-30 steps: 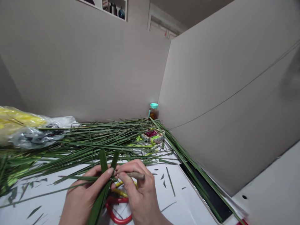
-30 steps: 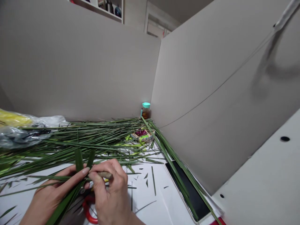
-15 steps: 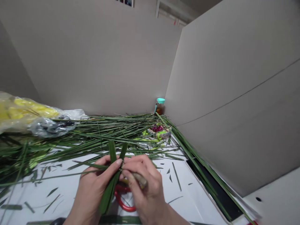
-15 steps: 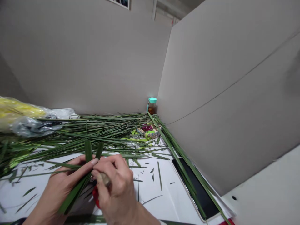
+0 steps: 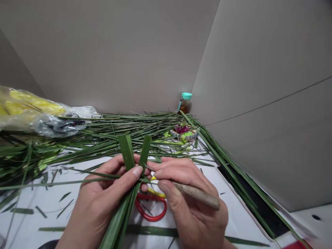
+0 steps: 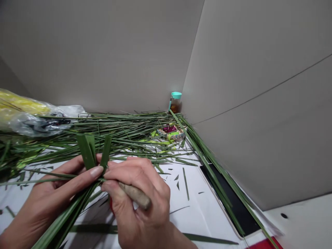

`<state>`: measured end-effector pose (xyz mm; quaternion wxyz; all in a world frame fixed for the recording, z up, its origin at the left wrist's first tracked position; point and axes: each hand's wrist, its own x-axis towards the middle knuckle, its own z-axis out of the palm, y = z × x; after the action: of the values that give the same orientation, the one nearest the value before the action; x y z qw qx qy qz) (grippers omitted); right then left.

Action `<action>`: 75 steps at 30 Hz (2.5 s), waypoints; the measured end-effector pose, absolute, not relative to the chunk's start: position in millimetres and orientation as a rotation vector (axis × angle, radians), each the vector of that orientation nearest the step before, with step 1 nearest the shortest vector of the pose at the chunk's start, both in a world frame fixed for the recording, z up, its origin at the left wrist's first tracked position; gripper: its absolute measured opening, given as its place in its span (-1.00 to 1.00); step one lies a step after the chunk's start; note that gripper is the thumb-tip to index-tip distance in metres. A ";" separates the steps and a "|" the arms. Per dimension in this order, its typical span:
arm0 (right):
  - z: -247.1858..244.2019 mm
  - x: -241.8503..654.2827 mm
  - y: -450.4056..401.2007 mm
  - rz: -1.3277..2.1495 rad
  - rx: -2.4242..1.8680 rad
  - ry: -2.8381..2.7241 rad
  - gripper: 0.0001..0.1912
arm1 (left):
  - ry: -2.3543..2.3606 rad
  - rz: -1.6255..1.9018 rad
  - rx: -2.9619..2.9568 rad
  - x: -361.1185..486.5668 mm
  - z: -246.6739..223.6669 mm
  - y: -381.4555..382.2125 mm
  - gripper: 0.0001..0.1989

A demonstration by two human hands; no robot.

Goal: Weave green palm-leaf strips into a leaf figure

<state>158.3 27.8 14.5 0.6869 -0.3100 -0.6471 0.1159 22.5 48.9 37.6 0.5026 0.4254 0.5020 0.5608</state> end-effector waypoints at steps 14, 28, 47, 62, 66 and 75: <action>26.4 156.6 24.9 0.396 -0.716 -1.321 -0.80 | 1.078 1.250 1.042 17.0 29.1 49.4 -0.85; 19.6 159.0 22.8 0.525 -0.825 -1.346 -0.79 | 1.100 1.293 1.103 17.1 25.8 46.5 -0.88; 19.7 160.5 26.1 0.517 -0.782 -1.369 -0.79 | 1.088 1.295 1.138 15.4 23.9 49.2 -0.80; 20.1 162.7 25.4 0.432 -0.836 -1.435 -0.79 | 0.937 1.207 1.052 56.4 21.6 45.0 -0.72; 16.0 164.9 25.4 0.399 -0.899 -1.460 -0.80 | 0.987 1.285 1.061 33.6 26.7 43.7 -0.82; 5.9 173.0 31.6 0.293 -0.905 -1.538 -0.85 | 0.904 1.330 1.013 19.0 22.9 44.9 -0.96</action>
<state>173.0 31.6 5.9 0.6184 -0.3931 -0.6685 0.1272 19.0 44.9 22.9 0.5814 0.4337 0.3871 0.5693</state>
